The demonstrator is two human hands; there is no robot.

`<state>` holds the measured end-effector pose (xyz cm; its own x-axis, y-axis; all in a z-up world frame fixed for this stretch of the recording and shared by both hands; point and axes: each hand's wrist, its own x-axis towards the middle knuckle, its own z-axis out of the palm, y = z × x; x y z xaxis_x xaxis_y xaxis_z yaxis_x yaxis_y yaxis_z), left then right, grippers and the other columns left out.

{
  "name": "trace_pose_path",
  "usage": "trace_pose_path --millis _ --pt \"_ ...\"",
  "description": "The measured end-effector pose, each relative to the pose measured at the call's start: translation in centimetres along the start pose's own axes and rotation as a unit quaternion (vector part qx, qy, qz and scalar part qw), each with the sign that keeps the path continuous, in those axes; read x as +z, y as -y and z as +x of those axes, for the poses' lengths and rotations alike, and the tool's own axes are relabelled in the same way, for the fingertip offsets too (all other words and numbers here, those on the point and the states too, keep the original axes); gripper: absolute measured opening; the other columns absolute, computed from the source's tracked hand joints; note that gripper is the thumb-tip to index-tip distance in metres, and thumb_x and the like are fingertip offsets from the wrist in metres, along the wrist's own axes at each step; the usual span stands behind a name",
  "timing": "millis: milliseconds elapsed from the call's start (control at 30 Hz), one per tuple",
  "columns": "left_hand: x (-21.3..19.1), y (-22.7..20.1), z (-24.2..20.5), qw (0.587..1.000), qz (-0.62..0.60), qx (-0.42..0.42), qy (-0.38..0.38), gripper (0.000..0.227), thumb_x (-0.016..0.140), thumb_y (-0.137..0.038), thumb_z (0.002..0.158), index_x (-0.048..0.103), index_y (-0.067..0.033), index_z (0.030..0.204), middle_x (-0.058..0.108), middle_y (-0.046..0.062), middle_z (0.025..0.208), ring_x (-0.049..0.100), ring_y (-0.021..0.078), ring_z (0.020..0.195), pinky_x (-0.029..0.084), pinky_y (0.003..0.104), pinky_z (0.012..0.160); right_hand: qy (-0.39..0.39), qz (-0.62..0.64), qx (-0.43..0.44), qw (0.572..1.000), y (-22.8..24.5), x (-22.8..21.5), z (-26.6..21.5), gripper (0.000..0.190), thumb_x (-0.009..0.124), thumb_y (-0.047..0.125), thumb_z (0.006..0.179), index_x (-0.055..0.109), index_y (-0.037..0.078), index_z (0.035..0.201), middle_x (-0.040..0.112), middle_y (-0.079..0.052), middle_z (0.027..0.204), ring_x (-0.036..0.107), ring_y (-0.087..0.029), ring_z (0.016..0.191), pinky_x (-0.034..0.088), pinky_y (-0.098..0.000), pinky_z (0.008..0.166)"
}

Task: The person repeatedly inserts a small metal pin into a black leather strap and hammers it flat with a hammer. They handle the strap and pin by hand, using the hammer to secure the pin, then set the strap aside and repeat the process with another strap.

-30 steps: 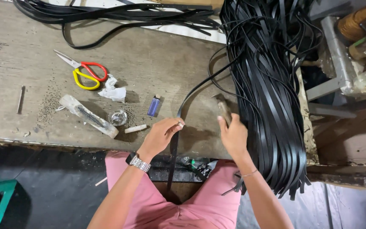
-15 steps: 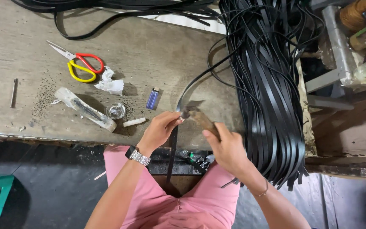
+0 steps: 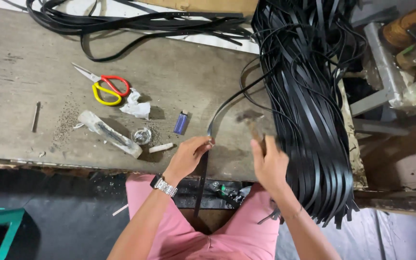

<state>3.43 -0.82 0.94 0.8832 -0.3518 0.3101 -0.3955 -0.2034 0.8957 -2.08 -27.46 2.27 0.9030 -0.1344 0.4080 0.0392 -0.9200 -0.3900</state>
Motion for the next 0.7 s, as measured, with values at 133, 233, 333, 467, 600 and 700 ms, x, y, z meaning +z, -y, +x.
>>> trace_pose_path --millis 133,233,333,467,600,700 --pt "-0.3 -1.4 0.1 1.0 0.02 0.007 -0.012 0.019 0.065 -0.021 0.102 0.072 -0.0045 0.108 0.073 0.013 0.084 0.074 0.0276 0.078 0.061 0.035 0.069 -0.101 -0.181 -0.059 0.977 -3.7 2.6 1.8 0.034 0.067 0.044 0.097 0.066 0.016 0.117 0.069 -0.008 0.091 0.069 -0.031 0.088 0.056 -0.0473 0.076" --pt "-0.6 -1.9 -0.1 1.0 0.023 -0.006 -0.012 0.019 0.063 -0.023 0.103 0.072 -0.0062 0.106 0.071 0.011 0.08 0.073 0.0233 0.072 0.06 0.034 0.065 -0.111 -0.202 -0.096 0.968 -3.0 4.1 1.7 0.033 0.063 0.038 0.097 0.067 0.015 0.12 0.065 -0.009 0.106 0.062 -0.032 0.104 0.05 -0.0483 0.088" --pt "-0.6 -2.7 -0.4 0.999 0.02 -0.021 -0.031 0.022 0.062 -0.026 0.104 0.072 -0.0059 0.1 0.072 0.012 0.077 0.073 0.0253 0.07 0.059 0.035 0.063 -0.074 -0.119 -0.171 0.975 1.3 5.4 0.2 0.037 0.066 0.034 0.095 0.067 0.012 0.124 0.064 -0.014 0.117 0.06 -0.037 0.113 0.046 -0.0512 0.093" --pt "-0.7 -2.3 0.1 0.997 0.036 -0.022 -0.06 0.021 0.064 -0.03 0.102 0.072 -0.012 0.096 0.077 0.009 0.079 0.077 0.0255 0.074 0.06 0.034 0.065 -0.017 -0.007 -0.248 0.968 7.5 5.9 -0.8 0.059 0.072 0.054 0.087 0.066 0.015 0.13 0.068 -0.005 0.132 0.061 -0.024 0.127 0.044 -0.0426 0.105" --pt "-0.3 -0.1 -0.2 0.995 0.002 -0.04 -0.089 0.019 0.06 -0.027 0.104 0.074 -0.0151 0.098 0.078 0.004 0.078 0.076 0.0197 0.071 0.06 0.032 0.069 -0.021 0.015 -0.247 0.969 7.6 6.2 -1.1 0.051 0.074 0.053 0.087 0.07 0.013 0.118 0.066 -0.003 0.135 0.06 -0.024 0.129 0.044 -0.043 0.106" --pt "-0.9 0.8 -0.3 0.983 -0.067 -0.051 -0.164 0.02 0.056 -0.019 0.105 0.071 -0.0124 0.095 0.077 0.007 0.078 0.07 0.0152 0.063 0.058 0.033 0.069 -0.001 0.01 -0.22 0.975 7.4 6.1 -1.6 0.057 0.068 0.058 0.091 0.068 0.016 0.13 0.061 -0.008 0.141 0.055 -0.027 0.136 0.041 -0.0455 0.111"
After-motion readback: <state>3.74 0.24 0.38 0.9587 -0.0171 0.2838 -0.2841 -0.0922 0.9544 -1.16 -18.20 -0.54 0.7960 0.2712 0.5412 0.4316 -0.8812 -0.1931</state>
